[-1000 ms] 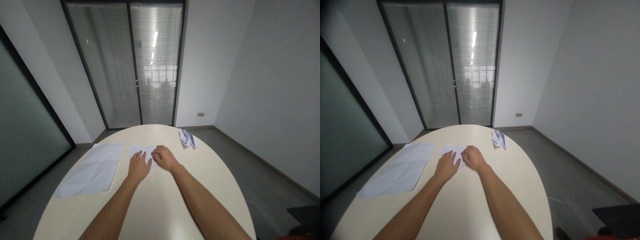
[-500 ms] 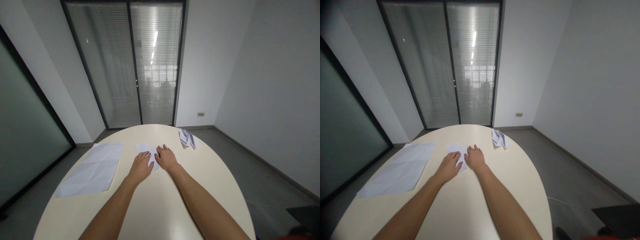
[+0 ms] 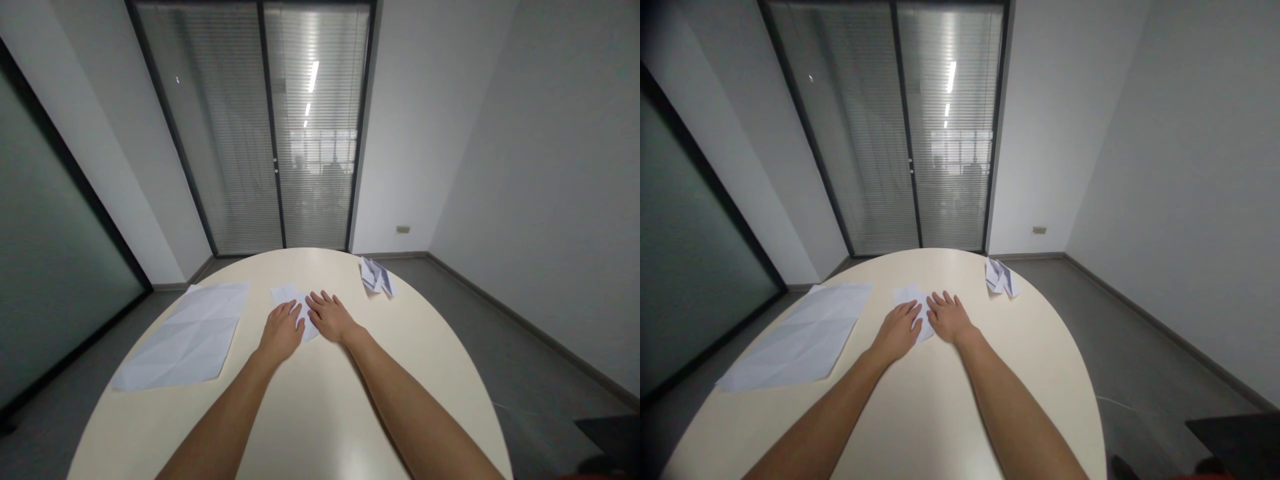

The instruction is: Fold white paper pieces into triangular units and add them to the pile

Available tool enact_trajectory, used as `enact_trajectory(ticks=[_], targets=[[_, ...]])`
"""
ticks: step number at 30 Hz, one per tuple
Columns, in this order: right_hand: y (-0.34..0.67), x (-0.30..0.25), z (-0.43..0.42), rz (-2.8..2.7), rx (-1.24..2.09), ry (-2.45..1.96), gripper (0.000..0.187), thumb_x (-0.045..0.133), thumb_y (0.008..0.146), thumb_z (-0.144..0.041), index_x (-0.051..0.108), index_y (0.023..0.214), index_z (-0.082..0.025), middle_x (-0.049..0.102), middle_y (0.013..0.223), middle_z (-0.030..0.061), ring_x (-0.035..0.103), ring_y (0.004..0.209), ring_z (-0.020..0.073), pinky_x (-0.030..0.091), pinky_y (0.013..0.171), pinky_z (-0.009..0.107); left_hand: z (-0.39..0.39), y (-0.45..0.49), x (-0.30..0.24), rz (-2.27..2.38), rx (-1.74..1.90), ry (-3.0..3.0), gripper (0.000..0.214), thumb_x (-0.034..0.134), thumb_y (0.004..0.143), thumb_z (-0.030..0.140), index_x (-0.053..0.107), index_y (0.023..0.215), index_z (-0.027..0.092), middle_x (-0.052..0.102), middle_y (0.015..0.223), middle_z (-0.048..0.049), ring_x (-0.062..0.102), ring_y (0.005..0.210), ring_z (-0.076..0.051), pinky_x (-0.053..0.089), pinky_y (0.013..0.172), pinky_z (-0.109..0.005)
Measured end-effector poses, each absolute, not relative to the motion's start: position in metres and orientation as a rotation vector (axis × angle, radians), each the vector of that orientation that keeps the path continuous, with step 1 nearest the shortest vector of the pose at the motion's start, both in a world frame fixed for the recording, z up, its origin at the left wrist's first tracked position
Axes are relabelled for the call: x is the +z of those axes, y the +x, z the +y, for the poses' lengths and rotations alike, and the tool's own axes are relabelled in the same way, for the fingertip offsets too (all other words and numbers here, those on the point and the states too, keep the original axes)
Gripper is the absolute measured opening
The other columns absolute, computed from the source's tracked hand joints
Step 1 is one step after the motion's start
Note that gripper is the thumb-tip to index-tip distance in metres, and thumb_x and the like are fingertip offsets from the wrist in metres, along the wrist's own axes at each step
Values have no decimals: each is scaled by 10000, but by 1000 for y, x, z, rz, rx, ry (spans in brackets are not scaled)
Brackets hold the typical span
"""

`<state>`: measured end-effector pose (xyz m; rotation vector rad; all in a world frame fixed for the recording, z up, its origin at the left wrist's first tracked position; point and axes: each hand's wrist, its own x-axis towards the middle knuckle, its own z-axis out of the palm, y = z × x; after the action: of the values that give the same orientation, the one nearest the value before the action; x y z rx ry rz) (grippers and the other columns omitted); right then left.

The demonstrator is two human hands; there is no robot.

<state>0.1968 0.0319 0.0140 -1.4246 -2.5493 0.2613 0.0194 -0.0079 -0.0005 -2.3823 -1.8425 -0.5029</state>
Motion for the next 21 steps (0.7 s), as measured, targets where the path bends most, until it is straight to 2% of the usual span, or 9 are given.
enact_trajectory(ticks=[3,6,11,14,18,21], targets=[[194,12,32,-2461,237,-1574,568,324,1049,-397,358,1579,-195,312,1652,88,211,1536,345,188,1211,557,-8,20,-1,-1848,-505,-2376,455,436,996,300,590,1397,149,569,1478,-132,518,1339,-264,376,1156,-432],[192,9,32,-2370,172,-1633,580,369,1034,-417,407,1547,-149,376,1621,116,228,1523,358,212,1202,543,-8,20,1,-1850,-536,-2358,436,464,989,298,613,1374,159,593,1450,-115,521,1319,-265,391,1138,-418],[194,10,35,-2262,76,-1589,417,448,1001,-354,633,1326,-170,580,1450,124,438,1387,284,307,1150,415,-9,20,6,-1801,-592,-2397,350,513,948,224,706,1238,190,683,1324,-79,587,1224,-245,415,1099,-393],[196,11,39,-2217,90,-1561,345,476,972,-270,702,1213,-171,674,1297,113,538,1263,240,347,1100,334,-11,23,11,-1824,-605,-2403,328,513,936,199,729,1183,201,715,1275,-73,631,1180,-233,425,1075,-382],[198,12,42,-2077,99,-1637,312,501,923,-203,741,1120,-166,712,1190,116,579,1167,245,399,1004,320,-17,29,15,-1817,-608,-2358,317,524,965,362,735,1128,189,730,1227,-112,656,1137,-278,422,1055,-449],[200,12,43,-2001,123,-1682,290,525,892,-177,741,1084,-155,717,1165,123,595,1122,251,411,962,325,-20,33,13,-1819,-601,-2347,394,549,953,460,712,1164,170,694,1296,-146,622,1212,-305,375,1101,-485]])
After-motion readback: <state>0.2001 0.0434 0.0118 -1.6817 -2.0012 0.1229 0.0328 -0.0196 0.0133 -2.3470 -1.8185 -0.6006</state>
